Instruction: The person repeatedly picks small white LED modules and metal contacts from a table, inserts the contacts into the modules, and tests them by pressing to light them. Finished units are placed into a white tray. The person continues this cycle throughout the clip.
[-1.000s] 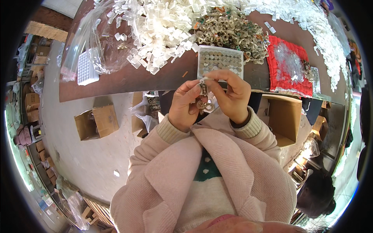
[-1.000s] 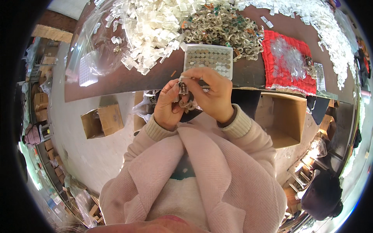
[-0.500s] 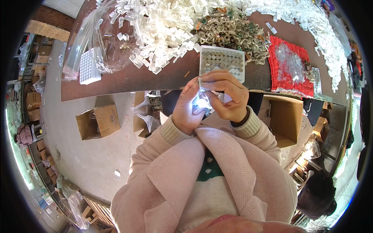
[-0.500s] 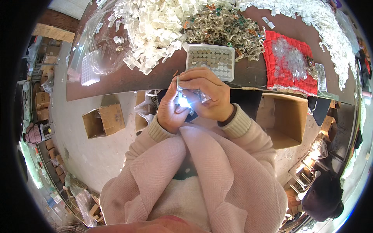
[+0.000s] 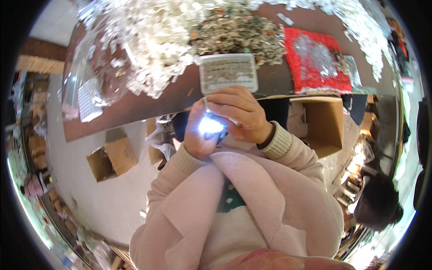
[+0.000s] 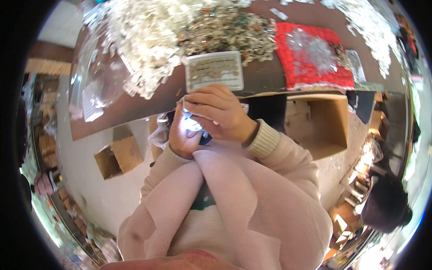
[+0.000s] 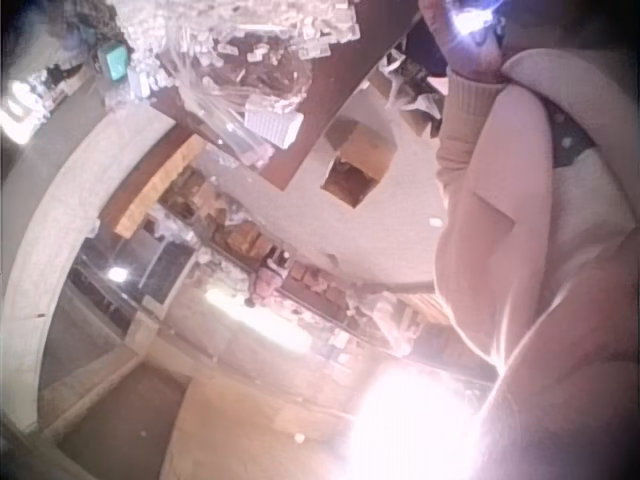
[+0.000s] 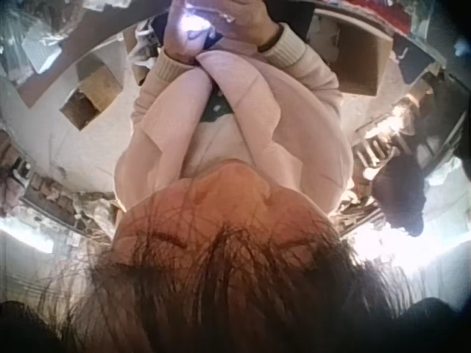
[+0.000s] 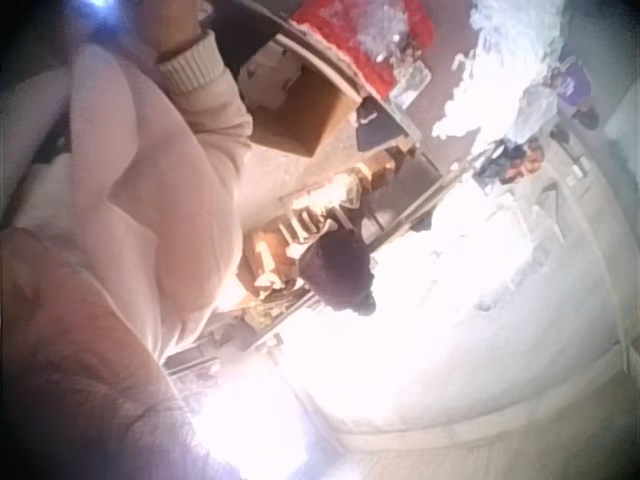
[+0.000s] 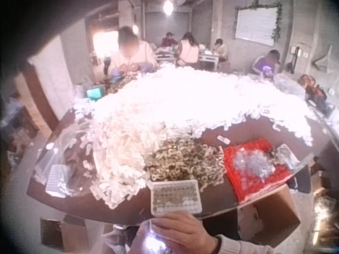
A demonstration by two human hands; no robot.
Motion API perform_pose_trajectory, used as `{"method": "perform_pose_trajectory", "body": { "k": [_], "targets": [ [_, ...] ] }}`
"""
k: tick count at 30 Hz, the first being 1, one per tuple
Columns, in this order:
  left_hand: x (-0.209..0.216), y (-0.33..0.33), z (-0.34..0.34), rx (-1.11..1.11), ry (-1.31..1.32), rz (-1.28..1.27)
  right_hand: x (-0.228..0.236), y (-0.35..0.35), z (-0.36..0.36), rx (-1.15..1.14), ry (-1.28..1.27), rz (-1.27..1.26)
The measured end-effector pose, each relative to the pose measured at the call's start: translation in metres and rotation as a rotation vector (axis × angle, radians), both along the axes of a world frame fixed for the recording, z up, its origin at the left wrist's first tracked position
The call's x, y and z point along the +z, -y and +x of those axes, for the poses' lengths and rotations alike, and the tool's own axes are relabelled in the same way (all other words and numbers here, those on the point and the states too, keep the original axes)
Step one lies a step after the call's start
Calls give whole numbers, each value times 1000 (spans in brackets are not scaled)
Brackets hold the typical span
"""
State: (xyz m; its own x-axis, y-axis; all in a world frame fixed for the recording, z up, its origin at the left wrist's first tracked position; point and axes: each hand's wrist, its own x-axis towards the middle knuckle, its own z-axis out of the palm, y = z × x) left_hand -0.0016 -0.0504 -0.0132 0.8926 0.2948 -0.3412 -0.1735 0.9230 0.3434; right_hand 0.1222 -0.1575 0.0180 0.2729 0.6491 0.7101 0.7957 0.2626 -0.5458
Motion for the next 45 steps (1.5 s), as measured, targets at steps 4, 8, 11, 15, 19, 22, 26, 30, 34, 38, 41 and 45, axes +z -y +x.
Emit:
{"method": "perform_pose_trajectory", "body": {
  "k": [4,8,11,15,19,22,26,30,34,38,41,45],
  "targets": [
    [4,8,7,-88,-43,69,-5,48,11,98,-369,-162],
    [1,8,10,-124,-43,96,-21,92,51,-713,-279,-151],
    [0,6,10,-121,-6,107,-30,128,92,-1034,-184,-149],
    [0,7,13,-173,-54,237,-42,157,119,-1114,-135,-238],
    [3,9,17,-120,-53,161,-49,166,134,-1072,-63,-310],
    [2,8,17,-135,-1,148,-51,167,138,-1063,-53,-387],
    [-3,6,15,-134,-24,186,-46,167,139,-1072,-96,-476],
    [-6,5,14,-170,-1,210,-44,168,141,-1021,-36,-516],
    [-3,6,12,-161,-1,251,-45,171,144,-996,-131,-447],
    [4,3,12,-151,-41,151,-36,167,138,-1065,-332,-379],
    [6,8,14,-105,-91,220,-16,151,118,-928,-512,-259],
    [9,5,15,-138,-21,520,6,97,53,-497,-516,-192]
  ]
}}
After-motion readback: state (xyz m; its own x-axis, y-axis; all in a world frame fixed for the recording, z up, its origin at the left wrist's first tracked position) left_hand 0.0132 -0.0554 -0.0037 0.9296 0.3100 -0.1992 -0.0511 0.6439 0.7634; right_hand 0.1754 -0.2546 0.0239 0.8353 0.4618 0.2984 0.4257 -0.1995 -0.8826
